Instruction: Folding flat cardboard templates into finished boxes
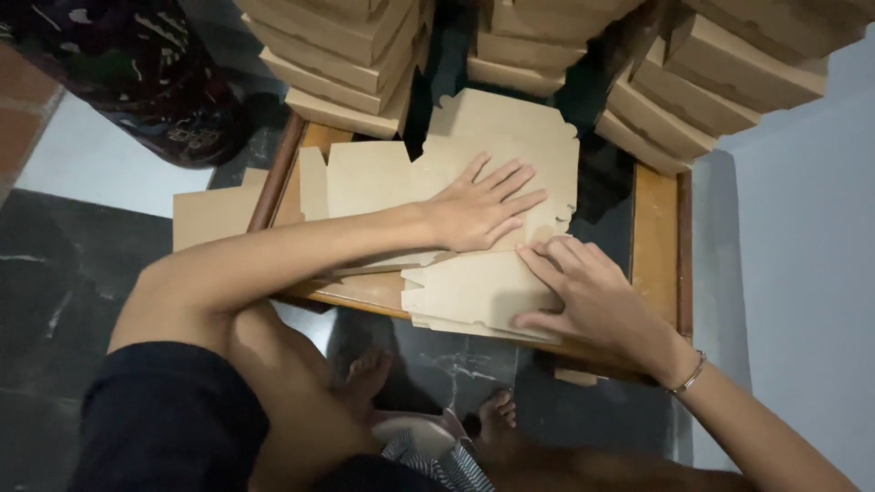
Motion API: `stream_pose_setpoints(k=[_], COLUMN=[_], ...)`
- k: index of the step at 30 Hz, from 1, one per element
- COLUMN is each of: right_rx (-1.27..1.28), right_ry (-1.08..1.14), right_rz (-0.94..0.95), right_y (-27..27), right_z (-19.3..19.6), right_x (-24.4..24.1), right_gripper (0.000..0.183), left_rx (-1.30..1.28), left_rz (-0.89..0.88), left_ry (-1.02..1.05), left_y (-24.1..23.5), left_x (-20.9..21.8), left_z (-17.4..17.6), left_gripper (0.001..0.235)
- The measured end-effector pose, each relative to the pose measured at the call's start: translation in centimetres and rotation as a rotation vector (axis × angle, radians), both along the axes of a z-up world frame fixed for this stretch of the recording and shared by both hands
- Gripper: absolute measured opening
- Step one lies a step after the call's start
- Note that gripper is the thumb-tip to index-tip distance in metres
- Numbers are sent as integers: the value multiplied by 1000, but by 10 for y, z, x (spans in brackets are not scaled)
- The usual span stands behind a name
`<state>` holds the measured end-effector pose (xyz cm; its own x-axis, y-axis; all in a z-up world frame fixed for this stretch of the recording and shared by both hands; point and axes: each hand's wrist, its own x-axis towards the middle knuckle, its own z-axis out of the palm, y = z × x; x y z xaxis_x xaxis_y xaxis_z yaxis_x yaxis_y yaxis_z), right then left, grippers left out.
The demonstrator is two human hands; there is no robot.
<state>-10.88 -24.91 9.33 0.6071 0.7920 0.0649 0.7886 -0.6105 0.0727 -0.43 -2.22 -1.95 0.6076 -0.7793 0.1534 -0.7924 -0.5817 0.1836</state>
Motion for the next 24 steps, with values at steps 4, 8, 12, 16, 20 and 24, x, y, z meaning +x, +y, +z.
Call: stream_pose_setpoints(k=[4, 8, 12, 16, 20, 24], right_rx=[-165, -228, -237, -227, -230, -263], right_ry=[70, -23, -82, -164, -265, -313], right_rz=[-1, 29, 13, 5, 14, 64], right_y=[3, 0, 10, 15, 16, 17], right_z=[1, -22, -28, -37, -37, -33], right_x=[3, 2, -11, -17, -15, -15], right_gripper=[112, 135, 133, 134, 135, 133], left_rx=[2, -41, -61, -83, -161, -152], left_rz=[16, 8, 23, 41, 48, 148], left_ry=[-11, -9, 14, 0, 63, 137], left_y=[1, 2, -1, -2, 2, 15], left_x=[-1, -2, -3, -4, 6, 11], left_z=[4, 6, 8, 11, 25, 55], left_gripper=[56, 56, 54, 53, 55, 68])
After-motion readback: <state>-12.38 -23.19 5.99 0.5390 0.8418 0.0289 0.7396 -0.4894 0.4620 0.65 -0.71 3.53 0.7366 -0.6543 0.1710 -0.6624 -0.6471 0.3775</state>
